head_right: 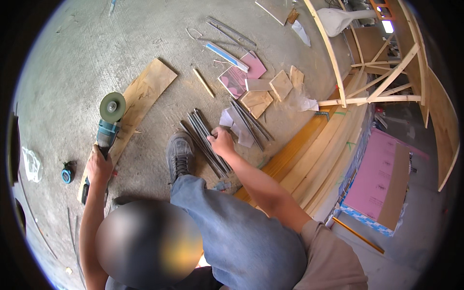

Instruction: The person sits on the floor and uses an angle grinder to grind the ends of multiple metal rods. They hold the grinder with the left hand and feed each rod into the spinning disc with the right hand, producing sparks. The rods are handled one at a time and placed back on the floor after grinding.

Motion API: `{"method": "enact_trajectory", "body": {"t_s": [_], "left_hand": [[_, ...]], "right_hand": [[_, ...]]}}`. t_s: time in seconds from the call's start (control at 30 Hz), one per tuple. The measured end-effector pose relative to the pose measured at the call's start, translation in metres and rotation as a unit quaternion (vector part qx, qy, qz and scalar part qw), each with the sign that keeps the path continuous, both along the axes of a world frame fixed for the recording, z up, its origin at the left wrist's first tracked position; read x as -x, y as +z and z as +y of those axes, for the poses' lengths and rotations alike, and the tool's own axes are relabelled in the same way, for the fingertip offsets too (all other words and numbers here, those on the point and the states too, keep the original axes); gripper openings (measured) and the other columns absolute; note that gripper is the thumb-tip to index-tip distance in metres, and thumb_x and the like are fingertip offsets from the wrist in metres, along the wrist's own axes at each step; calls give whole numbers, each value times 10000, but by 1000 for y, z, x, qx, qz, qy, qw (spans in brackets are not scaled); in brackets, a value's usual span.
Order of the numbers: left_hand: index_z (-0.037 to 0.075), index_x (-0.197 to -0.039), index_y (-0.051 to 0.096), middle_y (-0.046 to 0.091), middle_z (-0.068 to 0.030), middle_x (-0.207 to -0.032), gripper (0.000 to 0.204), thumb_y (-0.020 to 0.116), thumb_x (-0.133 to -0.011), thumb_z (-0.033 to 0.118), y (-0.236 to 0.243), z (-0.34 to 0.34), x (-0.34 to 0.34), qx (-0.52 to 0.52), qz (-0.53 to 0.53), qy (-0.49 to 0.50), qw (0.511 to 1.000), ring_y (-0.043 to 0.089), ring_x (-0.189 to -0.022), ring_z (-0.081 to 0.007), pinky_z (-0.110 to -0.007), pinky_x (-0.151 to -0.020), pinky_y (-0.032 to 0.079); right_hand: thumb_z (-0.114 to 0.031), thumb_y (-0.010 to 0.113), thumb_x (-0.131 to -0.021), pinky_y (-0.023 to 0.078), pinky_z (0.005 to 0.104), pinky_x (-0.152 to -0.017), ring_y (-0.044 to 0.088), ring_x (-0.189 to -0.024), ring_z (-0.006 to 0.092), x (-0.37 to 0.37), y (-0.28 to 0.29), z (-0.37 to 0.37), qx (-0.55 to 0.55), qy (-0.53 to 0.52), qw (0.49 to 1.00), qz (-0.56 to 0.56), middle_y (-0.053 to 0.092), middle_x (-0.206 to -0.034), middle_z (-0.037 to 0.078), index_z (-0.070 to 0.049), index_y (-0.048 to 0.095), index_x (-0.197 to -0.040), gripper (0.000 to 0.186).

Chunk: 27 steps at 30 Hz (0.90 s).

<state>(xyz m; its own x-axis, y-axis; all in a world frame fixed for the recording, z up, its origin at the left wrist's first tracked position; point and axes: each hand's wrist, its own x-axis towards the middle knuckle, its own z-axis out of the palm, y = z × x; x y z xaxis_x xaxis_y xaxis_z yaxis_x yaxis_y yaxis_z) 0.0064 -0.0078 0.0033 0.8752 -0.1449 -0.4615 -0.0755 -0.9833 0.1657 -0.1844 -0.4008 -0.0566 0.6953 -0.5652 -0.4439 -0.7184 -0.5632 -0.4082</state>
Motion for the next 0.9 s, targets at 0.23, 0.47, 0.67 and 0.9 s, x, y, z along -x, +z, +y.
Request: {"method": "enact_trajectory", "body": {"t_s": [0.23, 0.47, 0.67, 0.9], "left_hand": [[-8, -1199, 454, 624, -248, -1100, 430, 631, -880, 219, -7, 2, 0, 21, -34, -16, 999, 634, -963, -433, -511, -813, 512], [-22, -1146, 457, 641, -258, -1021, 401, 628, -867, 209, -2, 5, 0, 10, -4, -6, 1000, 651, -921, -419, -497, -820, 518], [-9, -1123, 498, 634, -224, -1038, 392, 666, -852, 219, 6, 0, -2, 7, -2, -1, 1000, 635, -1005, -390, -470, -864, 506], [3, -1113, 477, 632, -207, -1018, 381, 654, -867, 234, 2, 5, 0, 8, -1, -6, 1000, 662, -947, -378, -461, -841, 517]], "right_hand": [[-229, 723, -814, 522, 388, -726, 689, -790, 311, 2, 4, -22, -71, -5, 997, -38, 715, -853, 151, -27, 701, -953, 246], [-172, 577, -939, 523, 423, -745, 677, -816, 361, -25, 51, -8, -67, 93, 986, -121, 679, -929, 205, 4, 565, -1071, 220], [-192, 583, -961, 517, 404, -780, 662, -904, 365, -101, 72, 40, -131, 138, 963, -191, 668, -995, 213, 6, 631, -1103, 248], [-285, 596, -939, 518, 476, -711, 673, -841, 398, -173, 83, 82, -81, 220, 958, -164, 692, -870, 176, -69, 580, -1048, 242]]}}
